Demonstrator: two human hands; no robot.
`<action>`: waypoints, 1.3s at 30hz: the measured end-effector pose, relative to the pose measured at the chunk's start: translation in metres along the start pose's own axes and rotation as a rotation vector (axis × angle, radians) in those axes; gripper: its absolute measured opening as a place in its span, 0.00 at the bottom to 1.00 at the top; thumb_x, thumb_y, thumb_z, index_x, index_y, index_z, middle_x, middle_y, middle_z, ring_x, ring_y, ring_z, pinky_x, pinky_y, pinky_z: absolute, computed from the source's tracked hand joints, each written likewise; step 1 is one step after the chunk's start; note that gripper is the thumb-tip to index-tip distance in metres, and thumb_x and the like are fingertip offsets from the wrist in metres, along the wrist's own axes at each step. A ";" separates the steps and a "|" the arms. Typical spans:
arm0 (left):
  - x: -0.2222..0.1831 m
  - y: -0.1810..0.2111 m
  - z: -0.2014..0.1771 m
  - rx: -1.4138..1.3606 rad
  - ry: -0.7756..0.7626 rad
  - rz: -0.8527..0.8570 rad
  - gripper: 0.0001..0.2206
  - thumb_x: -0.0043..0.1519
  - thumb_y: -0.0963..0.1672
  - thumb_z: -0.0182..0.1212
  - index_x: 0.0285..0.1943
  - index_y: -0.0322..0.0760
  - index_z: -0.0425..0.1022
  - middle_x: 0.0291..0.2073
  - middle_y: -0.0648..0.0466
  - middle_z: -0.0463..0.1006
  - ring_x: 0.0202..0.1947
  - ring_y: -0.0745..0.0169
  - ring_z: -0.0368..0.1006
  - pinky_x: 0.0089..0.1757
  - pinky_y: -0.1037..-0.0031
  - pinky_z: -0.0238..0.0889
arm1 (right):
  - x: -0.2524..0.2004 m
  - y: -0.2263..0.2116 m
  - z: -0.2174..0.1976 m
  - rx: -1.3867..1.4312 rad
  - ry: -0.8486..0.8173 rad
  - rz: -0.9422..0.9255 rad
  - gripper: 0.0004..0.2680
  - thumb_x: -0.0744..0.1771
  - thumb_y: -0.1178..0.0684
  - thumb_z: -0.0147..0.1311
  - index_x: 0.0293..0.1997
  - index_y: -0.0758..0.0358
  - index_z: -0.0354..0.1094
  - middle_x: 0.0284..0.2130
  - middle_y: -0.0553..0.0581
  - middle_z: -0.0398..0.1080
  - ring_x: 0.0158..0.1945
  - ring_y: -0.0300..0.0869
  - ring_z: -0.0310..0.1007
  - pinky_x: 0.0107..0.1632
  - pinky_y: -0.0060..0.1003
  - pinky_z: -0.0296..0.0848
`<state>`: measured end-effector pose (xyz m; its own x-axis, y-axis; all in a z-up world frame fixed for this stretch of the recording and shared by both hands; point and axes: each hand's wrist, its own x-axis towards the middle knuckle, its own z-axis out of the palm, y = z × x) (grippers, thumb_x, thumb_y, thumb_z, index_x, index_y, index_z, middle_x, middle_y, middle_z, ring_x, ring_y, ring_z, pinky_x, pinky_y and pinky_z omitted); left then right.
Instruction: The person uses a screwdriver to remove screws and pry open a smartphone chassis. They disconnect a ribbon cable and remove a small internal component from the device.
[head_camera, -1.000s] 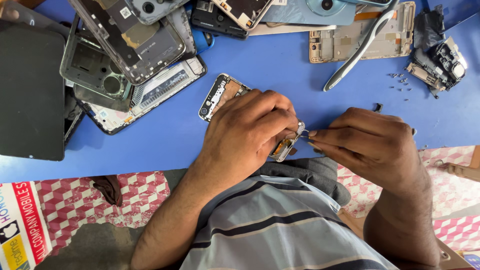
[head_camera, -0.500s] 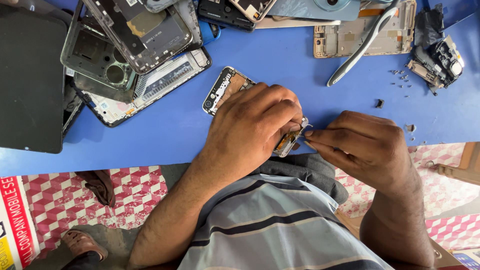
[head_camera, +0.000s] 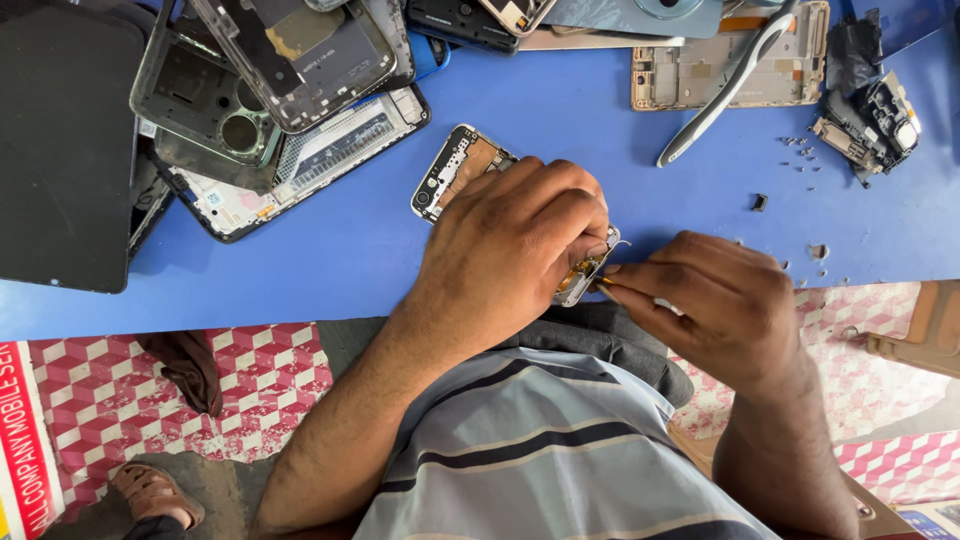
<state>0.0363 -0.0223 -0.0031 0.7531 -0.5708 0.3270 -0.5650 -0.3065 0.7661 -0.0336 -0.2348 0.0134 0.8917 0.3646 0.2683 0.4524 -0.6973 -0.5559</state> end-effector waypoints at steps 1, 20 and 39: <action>0.000 0.000 0.000 -0.007 -0.002 -0.002 0.09 0.59 0.40 0.70 0.38 0.38 0.71 0.40 0.61 0.76 0.41 0.63 0.74 0.44 0.66 0.66 | -0.002 -0.003 0.002 -0.021 0.030 0.010 0.08 0.61 0.60 0.72 0.37 0.65 0.74 0.29 0.56 0.73 0.29 0.44 0.73 0.32 0.39 0.70; 0.000 0.004 0.003 -0.052 0.025 -0.016 0.07 0.62 0.40 0.67 0.41 0.37 0.71 0.40 0.60 0.77 0.40 0.61 0.75 0.44 0.66 0.67 | -0.047 -0.042 0.065 -0.131 0.435 0.314 0.07 0.66 0.64 0.69 0.41 0.68 0.73 0.34 0.58 0.75 0.29 0.37 0.72 0.31 0.33 0.69; -0.001 0.005 0.003 -0.048 0.022 -0.012 0.07 0.63 0.40 0.66 0.38 0.37 0.69 0.34 0.59 0.76 0.36 0.61 0.74 0.42 0.66 0.65 | -0.037 -0.045 0.030 -0.071 0.312 0.346 0.06 0.66 0.64 0.67 0.42 0.68 0.74 0.38 0.58 0.76 0.35 0.39 0.77 0.35 0.32 0.74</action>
<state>0.0319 -0.0258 -0.0010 0.7672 -0.5504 0.3292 -0.5394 -0.2761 0.7955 -0.0876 -0.1986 0.0044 0.9474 -0.0926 0.3063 0.1176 -0.7894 -0.6026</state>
